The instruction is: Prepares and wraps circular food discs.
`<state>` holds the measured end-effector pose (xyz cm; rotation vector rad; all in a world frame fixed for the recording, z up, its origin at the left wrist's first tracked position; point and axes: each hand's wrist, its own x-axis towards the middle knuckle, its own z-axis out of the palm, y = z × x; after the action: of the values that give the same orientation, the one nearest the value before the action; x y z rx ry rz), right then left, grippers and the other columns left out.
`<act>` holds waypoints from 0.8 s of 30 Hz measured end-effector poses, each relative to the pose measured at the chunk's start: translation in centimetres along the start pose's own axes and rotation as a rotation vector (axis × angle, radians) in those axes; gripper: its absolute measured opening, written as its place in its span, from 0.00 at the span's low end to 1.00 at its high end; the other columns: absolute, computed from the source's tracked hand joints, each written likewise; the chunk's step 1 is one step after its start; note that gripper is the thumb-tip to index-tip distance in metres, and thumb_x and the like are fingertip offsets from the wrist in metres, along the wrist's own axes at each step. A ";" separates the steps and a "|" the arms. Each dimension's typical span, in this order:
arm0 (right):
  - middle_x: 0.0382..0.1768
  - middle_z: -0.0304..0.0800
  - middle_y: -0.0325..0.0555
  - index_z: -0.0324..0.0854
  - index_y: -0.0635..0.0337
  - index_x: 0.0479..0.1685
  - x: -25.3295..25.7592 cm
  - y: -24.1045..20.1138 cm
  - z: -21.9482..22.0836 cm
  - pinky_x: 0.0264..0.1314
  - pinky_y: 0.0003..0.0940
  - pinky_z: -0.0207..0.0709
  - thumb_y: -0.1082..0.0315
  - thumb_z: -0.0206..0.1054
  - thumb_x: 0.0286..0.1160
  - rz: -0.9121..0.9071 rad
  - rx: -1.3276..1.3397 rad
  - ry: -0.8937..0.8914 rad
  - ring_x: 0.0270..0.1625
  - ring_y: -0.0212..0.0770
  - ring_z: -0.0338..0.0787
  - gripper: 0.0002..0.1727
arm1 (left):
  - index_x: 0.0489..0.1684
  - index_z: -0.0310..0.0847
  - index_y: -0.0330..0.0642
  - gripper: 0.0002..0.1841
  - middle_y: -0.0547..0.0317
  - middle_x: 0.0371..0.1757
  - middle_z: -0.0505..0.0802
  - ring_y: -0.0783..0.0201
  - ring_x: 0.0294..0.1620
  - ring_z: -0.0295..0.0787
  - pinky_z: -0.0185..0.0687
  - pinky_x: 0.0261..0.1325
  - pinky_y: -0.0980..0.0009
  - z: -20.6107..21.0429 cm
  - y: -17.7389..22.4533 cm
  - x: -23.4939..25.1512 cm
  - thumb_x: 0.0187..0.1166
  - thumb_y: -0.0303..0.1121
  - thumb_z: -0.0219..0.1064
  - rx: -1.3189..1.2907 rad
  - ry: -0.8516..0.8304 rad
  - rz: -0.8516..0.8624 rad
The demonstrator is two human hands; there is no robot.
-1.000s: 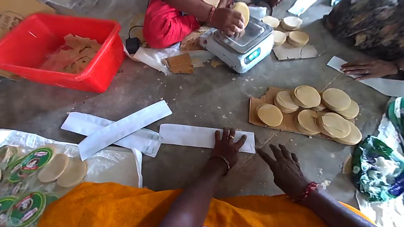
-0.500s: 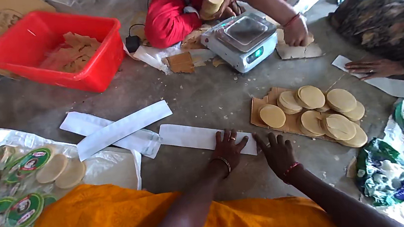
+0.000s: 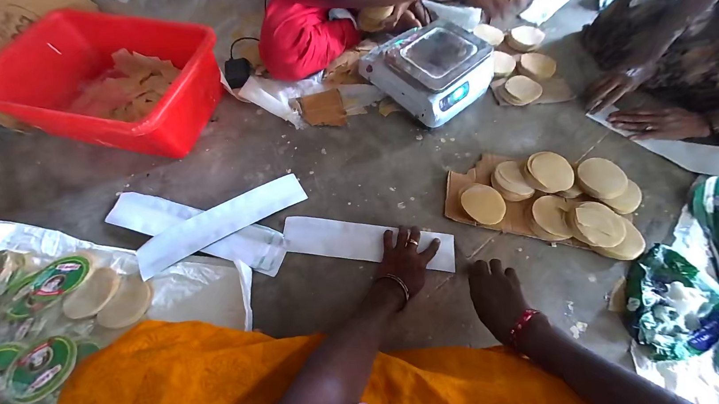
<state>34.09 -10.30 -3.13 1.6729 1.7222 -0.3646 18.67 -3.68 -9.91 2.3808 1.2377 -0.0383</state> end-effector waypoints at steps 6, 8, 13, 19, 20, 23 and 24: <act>0.65 0.83 0.65 0.68 0.59 0.86 1.1 1.6 -1.1 0.66 0.60 0.78 0.80 0.61 0.77 -0.063 0.401 0.205 0.69 0.68 0.81 0.33 | 0.90 0.65 0.70 0.35 0.42 0.92 0.65 0.37 0.93 0.52 0.41 0.86 0.29 -0.7 0.2 -0.4 0.82 0.27 0.63 -0.002 0.007 -0.002; 0.68 0.79 0.67 0.56 0.47 0.94 2.2 1.1 -0.6 0.65 0.59 0.80 0.80 0.63 0.75 -0.050 0.399 0.177 0.69 0.70 0.80 0.44 | 0.90 0.64 0.71 0.35 0.42 0.92 0.64 0.37 0.93 0.51 0.41 0.86 0.29 -0.4 0.1 -0.4 0.82 0.28 0.61 -0.009 0.004 -0.002; 0.75 0.73 0.66 0.65 0.48 0.90 1.4 0.1 0.3 0.66 0.61 0.78 0.80 0.59 0.79 -0.058 0.318 0.135 0.74 0.70 0.75 0.36 | 0.89 0.66 0.71 0.35 0.43 0.91 0.65 0.38 0.93 0.51 0.41 0.86 0.29 -0.2 0.1 -0.1 0.81 0.29 0.63 -0.032 0.015 -0.003; 0.91 0.53 0.63 0.72 0.66 0.81 -2.9 -1.4 -0.4 0.84 0.68 0.58 0.71 0.65 0.76 0.000 0.355 -0.033 0.93 0.68 0.48 0.30 | 0.88 0.68 0.71 0.33 0.41 0.90 0.68 0.36 0.92 0.54 0.44 0.86 0.29 0.1 0.0 -0.1 0.81 0.30 0.64 -0.013 0.084 0.014; 0.93 0.44 0.67 0.63 0.68 0.87 -3.2 -1.7 -0.2 0.84 0.75 0.51 0.60 0.69 0.78 0.020 0.356 -0.044 0.94 0.72 0.41 0.39 | 0.87 0.70 0.70 0.33 0.42 0.89 0.70 0.36 0.92 0.55 0.45 0.86 0.29 0.2 0.0 -0.2 0.80 0.29 0.65 -0.020 0.104 0.017; 0.94 0.28 0.71 0.41 0.67 0.95 -3.4 -2.9 0.9 0.82 0.86 0.39 0.41 0.78 0.65 0.037 0.344 -0.116 0.93 0.78 0.32 0.65 | 0.88 0.68 0.70 0.34 0.43 0.91 0.66 0.38 0.93 0.51 0.41 0.87 0.30 0.2 0.1 -0.2 0.81 0.30 0.63 -0.019 0.071 0.011; 0.94 0.28 0.71 0.39 0.68 0.95 -3.6 -3.4 1.0 0.82 0.86 0.38 0.44 0.78 0.66 -0.007 0.314 -0.126 0.93 0.78 0.32 0.64 | 0.89 0.67 0.70 0.33 0.44 0.92 0.65 0.38 0.94 0.49 0.40 0.88 0.31 0.2 0.1 -0.1 0.82 0.31 0.62 -0.014 0.058 0.007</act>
<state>30.82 -14.16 -2.42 1.8181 1.6411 -0.7604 18.76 -3.87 -9.98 2.3895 1.2522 0.0416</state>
